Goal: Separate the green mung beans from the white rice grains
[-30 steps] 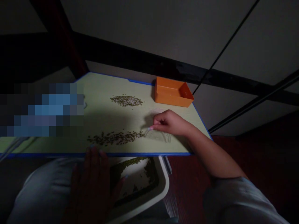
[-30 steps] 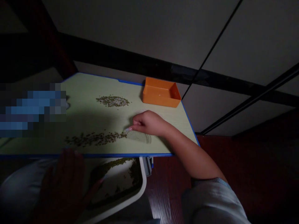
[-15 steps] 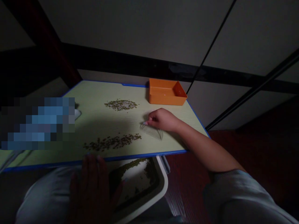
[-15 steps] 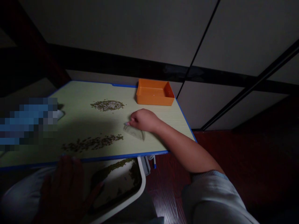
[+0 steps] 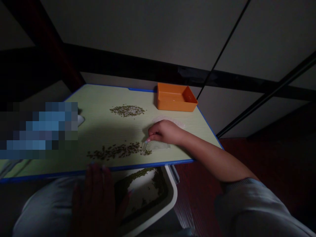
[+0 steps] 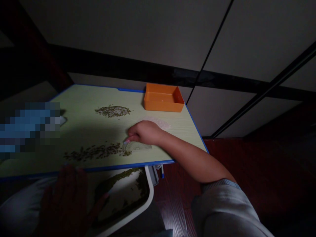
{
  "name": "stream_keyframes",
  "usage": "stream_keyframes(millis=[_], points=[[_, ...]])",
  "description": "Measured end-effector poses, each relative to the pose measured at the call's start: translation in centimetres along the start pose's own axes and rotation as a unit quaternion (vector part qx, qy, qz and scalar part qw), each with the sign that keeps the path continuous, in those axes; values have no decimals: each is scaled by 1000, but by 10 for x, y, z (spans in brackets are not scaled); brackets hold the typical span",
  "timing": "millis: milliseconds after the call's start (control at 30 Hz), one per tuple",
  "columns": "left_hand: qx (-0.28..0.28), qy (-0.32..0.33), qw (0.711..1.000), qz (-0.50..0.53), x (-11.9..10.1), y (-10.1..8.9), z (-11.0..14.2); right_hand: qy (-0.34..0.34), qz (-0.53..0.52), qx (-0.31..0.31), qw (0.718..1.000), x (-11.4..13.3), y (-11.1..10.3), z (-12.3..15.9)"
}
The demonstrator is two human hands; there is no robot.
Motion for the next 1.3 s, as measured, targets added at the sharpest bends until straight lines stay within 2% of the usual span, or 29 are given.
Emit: stream_keyframes(millis=[233,400,500,867,1167,1300], points=[[4,11,1000,-12,0,1,0,-22,-90,12,996,0,-15,9],[2,3,1000,-4,0,1,0,-24,-119,86,989,-1,-12,15],[3,-2,1000,0,0,0,0,-19,-113,107,988,-2,-8,16],[17,0,1000,-9,-2,-1,-2,49,34,56,997,-16,-18,12],[3,-5,1000,-2,-2,0,-1,67,-93,84,990,-15,-22,18],[1,-9,1000,-10,-1,0,0,82,-85,101,988,-19,-18,19]])
Point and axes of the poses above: each hand's wrist, its own z-axis away from the middle knuckle, its own y-axis out of the palm, x = y × z, the point moved 7 cm from there along -z, towards the middle knuckle
